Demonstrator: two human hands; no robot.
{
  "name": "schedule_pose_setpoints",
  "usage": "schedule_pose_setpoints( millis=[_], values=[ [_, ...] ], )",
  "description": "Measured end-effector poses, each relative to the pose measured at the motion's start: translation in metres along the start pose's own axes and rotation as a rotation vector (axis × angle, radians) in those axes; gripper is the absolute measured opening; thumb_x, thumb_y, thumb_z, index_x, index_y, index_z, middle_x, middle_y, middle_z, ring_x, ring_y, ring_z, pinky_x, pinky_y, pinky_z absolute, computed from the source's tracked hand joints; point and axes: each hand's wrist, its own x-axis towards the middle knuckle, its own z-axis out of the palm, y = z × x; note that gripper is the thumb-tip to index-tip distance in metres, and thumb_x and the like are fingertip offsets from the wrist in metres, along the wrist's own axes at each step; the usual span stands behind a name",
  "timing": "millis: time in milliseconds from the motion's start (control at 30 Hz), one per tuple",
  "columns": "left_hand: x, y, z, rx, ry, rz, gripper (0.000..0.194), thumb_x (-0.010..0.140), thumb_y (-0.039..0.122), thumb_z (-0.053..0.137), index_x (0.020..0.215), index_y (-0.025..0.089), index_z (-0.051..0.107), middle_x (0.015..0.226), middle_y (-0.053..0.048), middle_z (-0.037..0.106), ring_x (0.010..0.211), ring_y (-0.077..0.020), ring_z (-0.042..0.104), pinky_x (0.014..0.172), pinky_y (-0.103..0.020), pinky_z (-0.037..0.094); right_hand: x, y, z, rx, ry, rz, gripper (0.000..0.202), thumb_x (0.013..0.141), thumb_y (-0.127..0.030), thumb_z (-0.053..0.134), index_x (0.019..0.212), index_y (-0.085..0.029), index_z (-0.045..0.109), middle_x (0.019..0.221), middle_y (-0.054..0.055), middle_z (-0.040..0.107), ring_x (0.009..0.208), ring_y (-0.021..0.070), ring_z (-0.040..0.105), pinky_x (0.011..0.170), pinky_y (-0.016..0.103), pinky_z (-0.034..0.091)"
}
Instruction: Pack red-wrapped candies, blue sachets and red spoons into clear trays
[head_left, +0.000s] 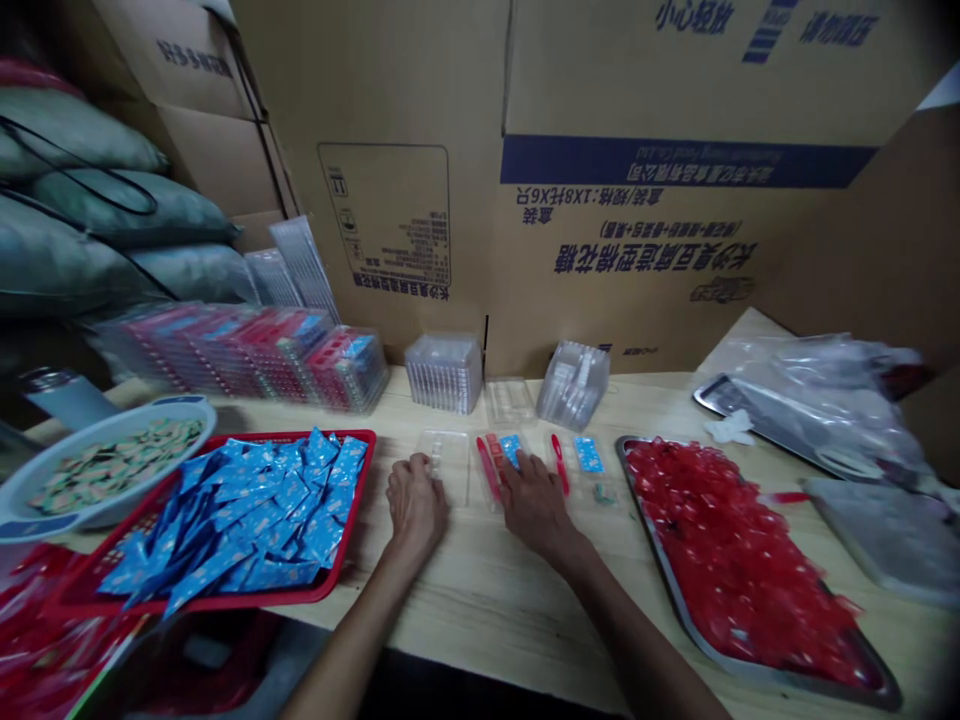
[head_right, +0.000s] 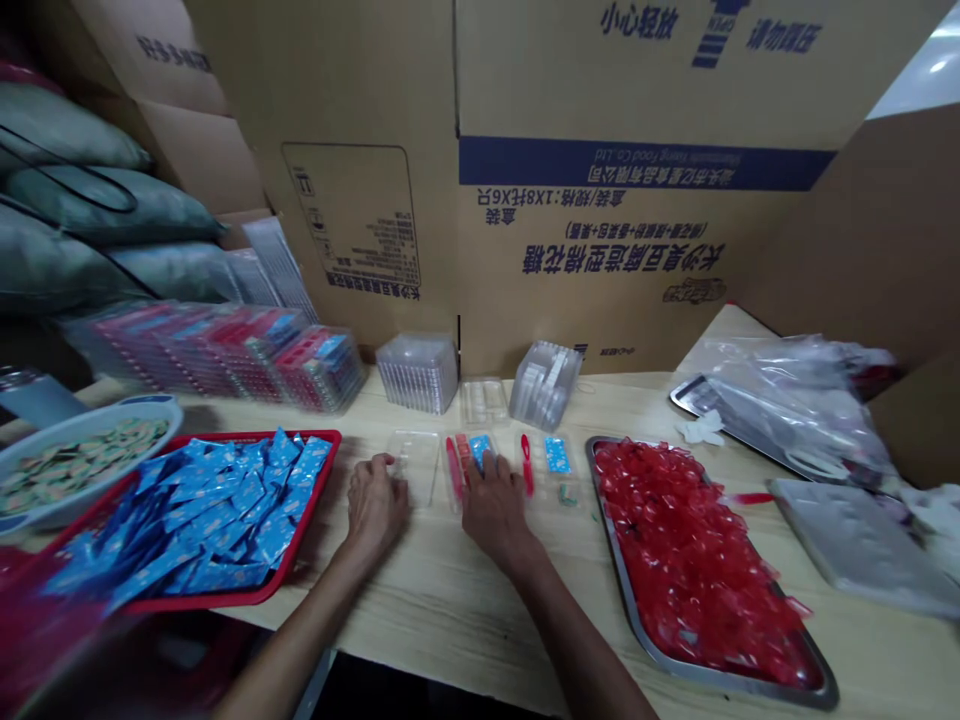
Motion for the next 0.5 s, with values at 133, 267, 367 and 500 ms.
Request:
schedule_pose_setpoints(
  millis=[133,267,367,500],
  values=[
    [-0.014,-0.005,-0.007,-0.236,-0.025,-0.113,0.062,0.077,0.011,0.060,0.136,0.015,0.040,0.116,-0.014,0.051,0.103,-0.0261,0.059,0.090,-0.039,0.047,-0.005,-0.001,-0.005,0.018,-0.026,0.015,0.052,0.097,-0.030,0.038,0.148,-0.023,0.044,0.156,0.013,0.036,0.138,0.0340,0.034,0.102,0.053,0.038],
    [-0.031,-0.008,-0.034,-0.567,0.086,-0.037,0.067,0.078,0.021,0.063,0.139,0.019,0.036,0.108,-0.007,0.052,0.078,-0.0173,0.057,0.073,-0.032,0.049,-0.010,-0.011,-0.005,0.026,-0.026,0.018,0.050,0.097,-0.029,0.037,0.146,-0.022,0.046,0.154,0.016,0.039,0.132,0.0356,0.040,0.095,0.052,0.044],
    [-0.037,-0.006,-0.059,-0.785,0.255,0.044,0.068,0.083,0.035,0.064,0.143,0.023,0.034,0.099,-0.003,0.052,0.077,-0.0160,0.054,0.066,-0.027,0.047,-0.005,-0.029,0.004,0.110,-0.001,0.016,0.051,0.096,-0.025,0.038,0.145,-0.017,0.047,0.152,0.019,0.040,0.130,0.0372,0.042,0.097,0.053,0.044],
    [-0.033,-0.001,-0.072,-0.996,0.238,0.046,0.073,0.085,0.038,0.064,0.148,0.023,0.029,0.094,-0.002,0.055,0.078,-0.0154,0.058,0.072,-0.027,0.049,0.015,-0.048,0.006,0.432,0.062,-0.062,0.056,0.092,-0.021,0.042,0.147,-0.015,0.045,0.152,0.018,0.042,0.140,0.0320,0.035,0.112,0.050,0.032]
  ],
)
